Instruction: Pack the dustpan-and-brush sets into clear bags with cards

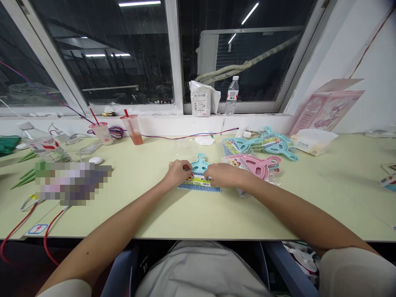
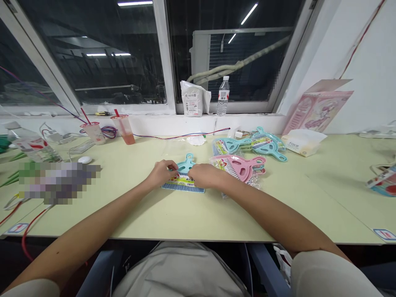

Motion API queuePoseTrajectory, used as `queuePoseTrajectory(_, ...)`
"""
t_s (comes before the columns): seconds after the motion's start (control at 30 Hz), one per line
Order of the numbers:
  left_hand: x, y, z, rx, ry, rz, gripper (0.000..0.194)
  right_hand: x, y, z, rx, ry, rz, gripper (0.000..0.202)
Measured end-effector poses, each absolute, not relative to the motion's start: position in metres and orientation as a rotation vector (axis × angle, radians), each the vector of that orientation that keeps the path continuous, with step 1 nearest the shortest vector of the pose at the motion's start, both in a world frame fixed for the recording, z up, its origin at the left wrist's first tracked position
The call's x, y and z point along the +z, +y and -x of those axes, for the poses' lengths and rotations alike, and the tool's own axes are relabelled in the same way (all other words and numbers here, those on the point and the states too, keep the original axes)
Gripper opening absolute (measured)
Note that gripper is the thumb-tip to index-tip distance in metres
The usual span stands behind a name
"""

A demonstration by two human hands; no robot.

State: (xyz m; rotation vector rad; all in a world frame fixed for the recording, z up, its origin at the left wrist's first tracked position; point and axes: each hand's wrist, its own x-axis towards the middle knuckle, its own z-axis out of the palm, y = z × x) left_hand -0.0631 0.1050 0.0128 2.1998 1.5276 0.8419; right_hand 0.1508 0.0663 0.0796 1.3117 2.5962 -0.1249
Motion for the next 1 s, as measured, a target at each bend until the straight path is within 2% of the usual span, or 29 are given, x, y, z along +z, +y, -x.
queuePoseTrajectory(0.23,0.012,0.107,0.064,0.813,1.578,-2.264,0.005,0.078,0.067,-0.152,-0.089,2.617,-1.294,0.024)
queuePoseTrajectory(0.37,0.016,0.108,0.069,0.883,1.562,-2.260,0.011,0.078,0.073,-0.154,0.045,2.680,-1.309,0.021)
queuePoseTrajectory(0.47,0.015,0.114,0.076,0.969,1.544,-2.304,0.020,0.079,0.080,-0.158,0.146,2.691,-1.396,0.023)
queuePoseTrajectory(0.6,0.009,0.132,0.091,1.028,1.652,-2.433,0.027,0.079,0.087,-0.163,0.104,2.631,-1.483,0.030)
queuePoseTrajectory(0.7,0.001,0.151,0.108,0.937,1.719,-2.530,0.033,0.078,0.087,-0.163,0.031,2.594,-1.463,0.030)
queuePoseTrajectory(0.87,-0.009,0.174,0.133,0.552,1.751,-2.581,0.048,0.076,0.086,-0.161,0.020,2.582,-1.435,0.025)
queuePoseTrajectory(1.0,-0.007,0.171,0.131,0.397,1.762,-2.587,0.041,0.075,0.086,-0.160,0.018,2.585,-1.430,0.024)
